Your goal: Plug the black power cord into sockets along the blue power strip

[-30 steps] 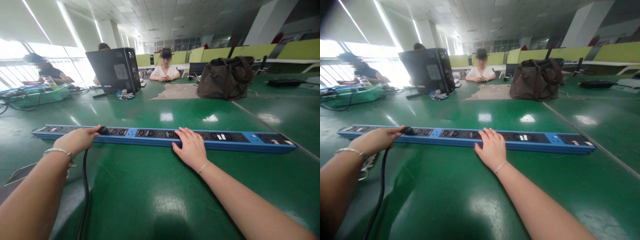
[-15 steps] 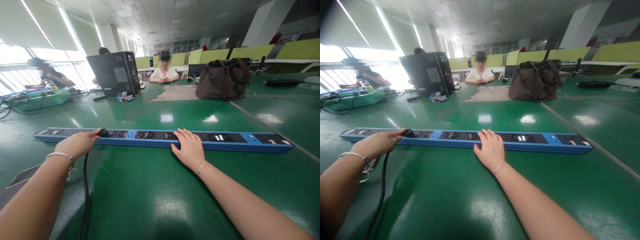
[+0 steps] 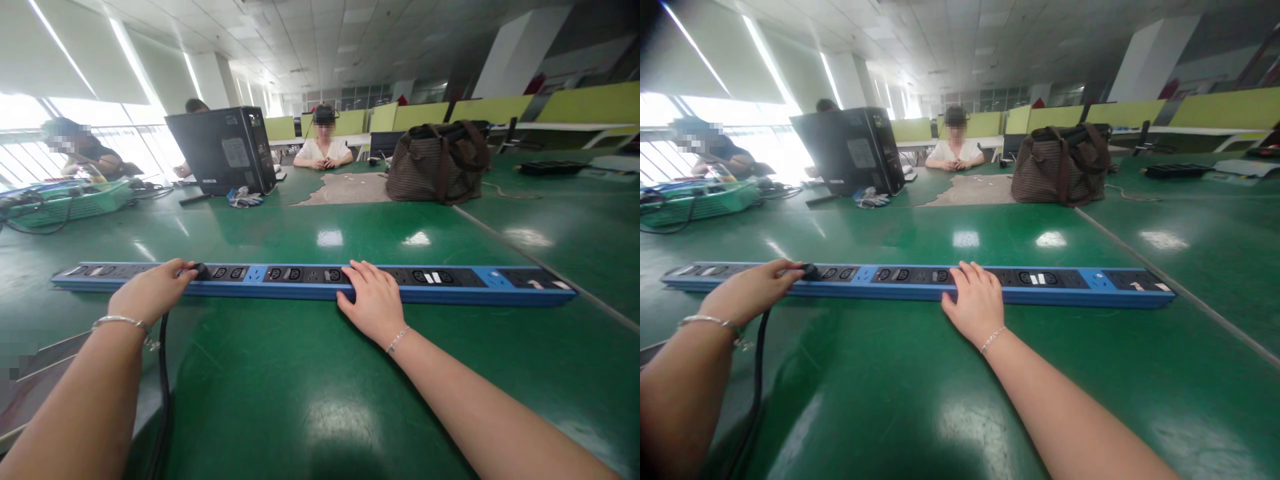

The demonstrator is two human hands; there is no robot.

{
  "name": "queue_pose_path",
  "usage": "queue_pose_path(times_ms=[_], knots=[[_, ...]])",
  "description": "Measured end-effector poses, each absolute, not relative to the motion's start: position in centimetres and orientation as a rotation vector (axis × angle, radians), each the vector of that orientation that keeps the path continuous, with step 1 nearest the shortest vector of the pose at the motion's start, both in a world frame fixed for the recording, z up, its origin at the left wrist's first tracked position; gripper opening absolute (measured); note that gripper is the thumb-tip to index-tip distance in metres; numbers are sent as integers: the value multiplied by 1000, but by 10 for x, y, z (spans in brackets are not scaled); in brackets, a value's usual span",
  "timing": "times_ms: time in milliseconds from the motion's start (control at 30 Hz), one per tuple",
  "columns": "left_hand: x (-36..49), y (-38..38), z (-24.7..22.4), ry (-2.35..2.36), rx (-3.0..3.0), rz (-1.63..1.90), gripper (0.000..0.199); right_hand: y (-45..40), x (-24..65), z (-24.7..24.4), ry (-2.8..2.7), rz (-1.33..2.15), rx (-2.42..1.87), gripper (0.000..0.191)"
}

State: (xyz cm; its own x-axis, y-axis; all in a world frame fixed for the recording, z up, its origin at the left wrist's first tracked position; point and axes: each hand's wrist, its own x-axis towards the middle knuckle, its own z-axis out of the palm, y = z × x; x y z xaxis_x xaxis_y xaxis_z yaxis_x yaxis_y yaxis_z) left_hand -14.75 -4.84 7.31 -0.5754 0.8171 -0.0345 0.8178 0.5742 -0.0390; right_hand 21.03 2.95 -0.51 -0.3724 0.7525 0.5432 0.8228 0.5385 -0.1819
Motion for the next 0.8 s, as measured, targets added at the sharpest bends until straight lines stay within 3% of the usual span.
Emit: queue_pose_path(times_ms=[533,667,800], knots=[[-117,-51,68,2923,1368,69,52,29,210,-5,-2183,-165,-1265,42],[-116,-63,90,3108,1150,486,58,29,210,-5,-2180,-163,-1263,42],[-115,-73,112,3102,1196,1027,48,29,210,-6,-2174,-166,-1266,42]])
